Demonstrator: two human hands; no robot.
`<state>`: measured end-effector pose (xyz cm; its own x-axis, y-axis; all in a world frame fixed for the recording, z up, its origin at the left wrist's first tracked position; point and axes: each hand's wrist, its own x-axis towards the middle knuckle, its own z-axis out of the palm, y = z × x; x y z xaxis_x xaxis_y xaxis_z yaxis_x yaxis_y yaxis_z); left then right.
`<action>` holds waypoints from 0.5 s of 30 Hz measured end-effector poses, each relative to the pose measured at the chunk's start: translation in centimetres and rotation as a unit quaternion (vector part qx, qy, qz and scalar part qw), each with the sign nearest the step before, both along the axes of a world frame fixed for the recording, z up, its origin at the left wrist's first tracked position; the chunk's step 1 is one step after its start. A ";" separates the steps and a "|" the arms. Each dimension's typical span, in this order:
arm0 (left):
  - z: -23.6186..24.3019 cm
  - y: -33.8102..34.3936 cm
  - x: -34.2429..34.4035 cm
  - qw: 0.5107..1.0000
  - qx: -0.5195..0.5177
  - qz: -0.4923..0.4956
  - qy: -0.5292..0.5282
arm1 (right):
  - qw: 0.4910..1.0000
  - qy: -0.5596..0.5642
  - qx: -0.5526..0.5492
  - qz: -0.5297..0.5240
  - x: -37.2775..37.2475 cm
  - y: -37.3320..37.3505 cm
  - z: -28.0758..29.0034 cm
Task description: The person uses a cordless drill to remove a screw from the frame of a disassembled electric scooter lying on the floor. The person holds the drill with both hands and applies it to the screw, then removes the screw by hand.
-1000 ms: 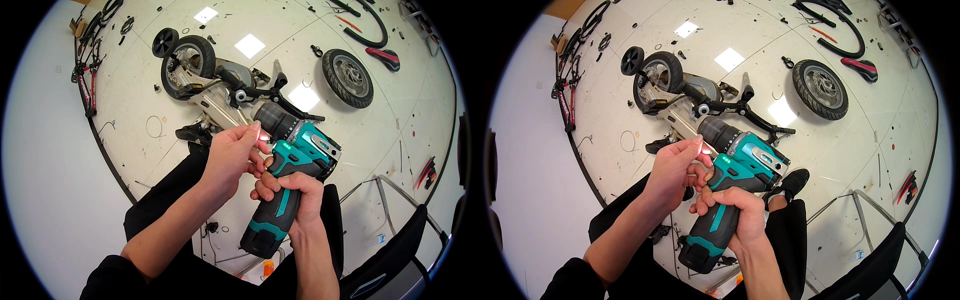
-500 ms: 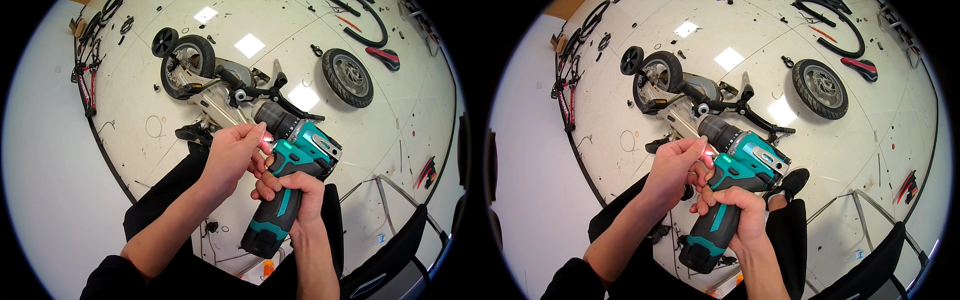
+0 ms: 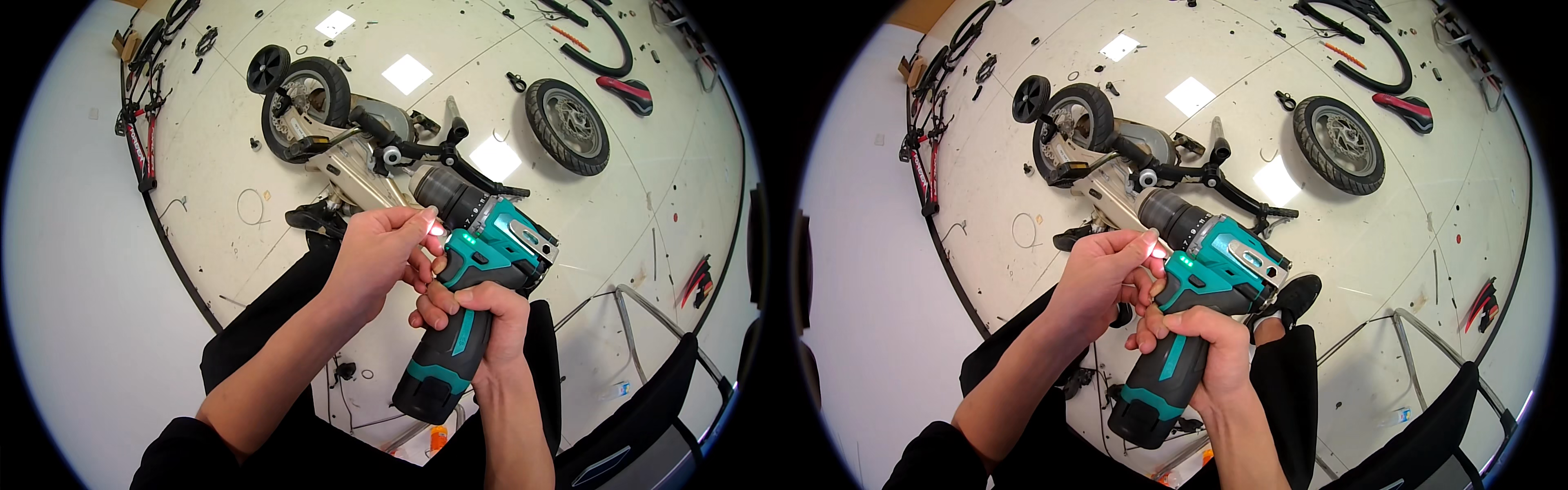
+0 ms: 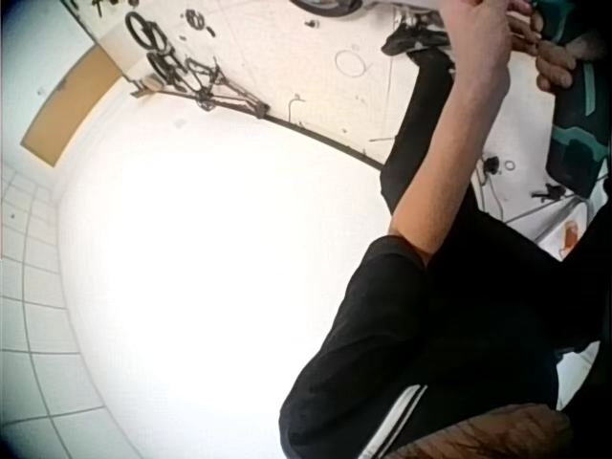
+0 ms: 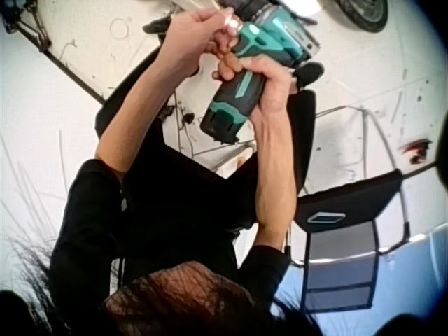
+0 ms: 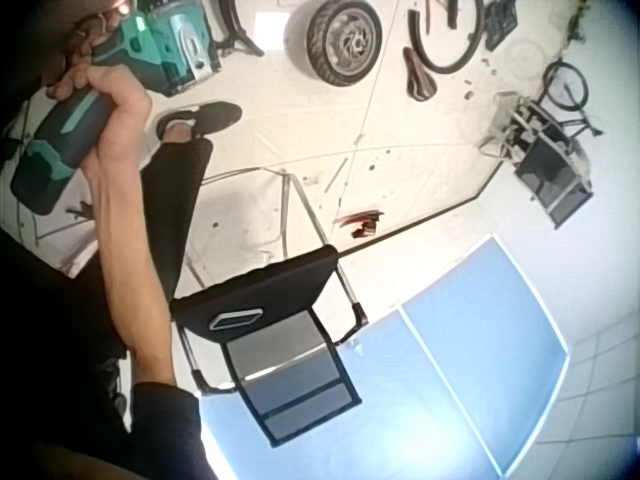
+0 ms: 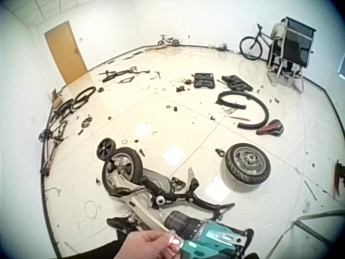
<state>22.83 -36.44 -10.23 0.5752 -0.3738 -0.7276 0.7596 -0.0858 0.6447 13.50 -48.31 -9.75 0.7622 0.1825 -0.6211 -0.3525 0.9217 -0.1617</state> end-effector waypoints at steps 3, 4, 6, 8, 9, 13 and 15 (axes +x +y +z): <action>-0.1 0.2 0.1 1.000 -0.007 -0.002 0.002 | 0.999 -0.025 0.028 -0.001 -0.1 -0.1 -0.3; -0.1 0.2 0.1 1.000 -0.007 -0.004 0.002 | 0.999 -0.024 0.028 -0.001 -0.2 -0.2 -0.4; -0.2 0.2 0.1 1.000 -0.006 -0.004 0.003 | 0.999 -0.022 0.032 -0.004 -0.3 -0.2 -0.5; -0.2 0.2 0.0 1.000 -0.003 0.000 0.008 | 0.999 -0.025 0.037 -0.013 -0.3 -0.2 -0.6; -0.2 0.2 0.0 1.000 -0.005 0.000 0.005 | 0.999 -0.020 0.040 -0.010 -0.3 -0.2 -0.6; -0.3 0.1 0.2 1.000 -0.006 -0.006 -0.005 | 0.999 -0.026 0.041 -0.005 -0.3 -0.3 -0.6; -0.3 0.1 0.1 1.000 -0.004 -0.006 -0.007 | 0.999 -0.028 0.041 -0.003 -0.3 -0.3 -0.6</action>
